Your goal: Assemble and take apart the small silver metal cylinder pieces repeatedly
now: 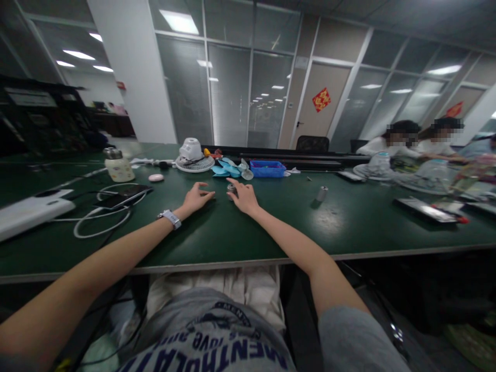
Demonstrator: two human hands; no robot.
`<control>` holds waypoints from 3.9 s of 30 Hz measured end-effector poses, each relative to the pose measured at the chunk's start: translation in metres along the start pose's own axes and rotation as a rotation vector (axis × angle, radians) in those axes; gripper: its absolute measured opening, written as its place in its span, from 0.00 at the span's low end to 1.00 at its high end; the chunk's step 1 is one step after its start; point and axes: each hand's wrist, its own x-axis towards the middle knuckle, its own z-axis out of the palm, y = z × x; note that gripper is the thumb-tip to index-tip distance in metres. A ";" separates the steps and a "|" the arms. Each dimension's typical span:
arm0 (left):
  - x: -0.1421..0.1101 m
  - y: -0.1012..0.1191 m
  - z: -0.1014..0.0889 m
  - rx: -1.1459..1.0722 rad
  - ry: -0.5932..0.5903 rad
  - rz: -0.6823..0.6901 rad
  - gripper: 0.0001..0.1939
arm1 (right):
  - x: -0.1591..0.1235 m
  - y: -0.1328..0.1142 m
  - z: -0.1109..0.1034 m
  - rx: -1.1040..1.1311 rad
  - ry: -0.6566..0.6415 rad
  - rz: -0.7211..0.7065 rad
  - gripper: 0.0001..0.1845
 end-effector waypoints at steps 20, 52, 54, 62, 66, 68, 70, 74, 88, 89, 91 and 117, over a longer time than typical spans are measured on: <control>0.002 -0.002 0.000 0.005 0.019 -0.077 0.12 | -0.060 0.169 -0.091 -0.504 0.220 1.018 0.25; -0.001 0.000 -0.002 0.102 0.133 -0.038 0.14 | 0.008 -0.029 0.028 0.034 -0.458 -0.107 0.21; 0.000 0.000 -0.002 0.097 0.130 -0.031 0.13 | 0.006 -0.029 0.028 0.036 -0.354 -0.103 0.17; 0.001 -0.001 -0.002 0.091 0.115 -0.041 0.12 | 0.004 0.019 -0.010 0.031 0.052 0.072 0.12; 0.002 -0.001 -0.001 0.097 0.114 -0.037 0.12 | -0.005 0.088 -0.066 -0.246 0.282 0.383 0.16; 0.002 -0.002 0.000 0.096 0.116 -0.041 0.12 | -0.016 0.121 -0.090 -0.392 0.369 0.554 0.17; 0.002 -0.002 0.000 0.090 0.115 -0.045 0.12 | -0.028 0.146 -0.104 -0.489 0.406 0.695 0.18; 0.002 -0.002 0.000 0.089 0.106 -0.049 0.12 | -0.045 0.170 -0.109 -0.576 0.353 0.846 0.18; 0.000 0.000 -0.002 0.088 0.098 -0.037 0.13 | -0.056 0.188 -0.108 -0.534 0.351 0.871 0.17; 0.000 0.001 -0.002 0.088 0.097 -0.039 0.13 | -0.056 0.188 -0.108 -0.519 0.352 0.864 0.17; -0.001 0.001 -0.002 0.089 0.095 -0.045 0.13 | -0.056 0.188 -0.108 -0.493 0.352 0.857 0.17; -0.001 0.001 -0.001 0.058 0.063 -0.022 0.11 | -0.060 0.176 -0.118 -0.572 0.564 0.829 0.23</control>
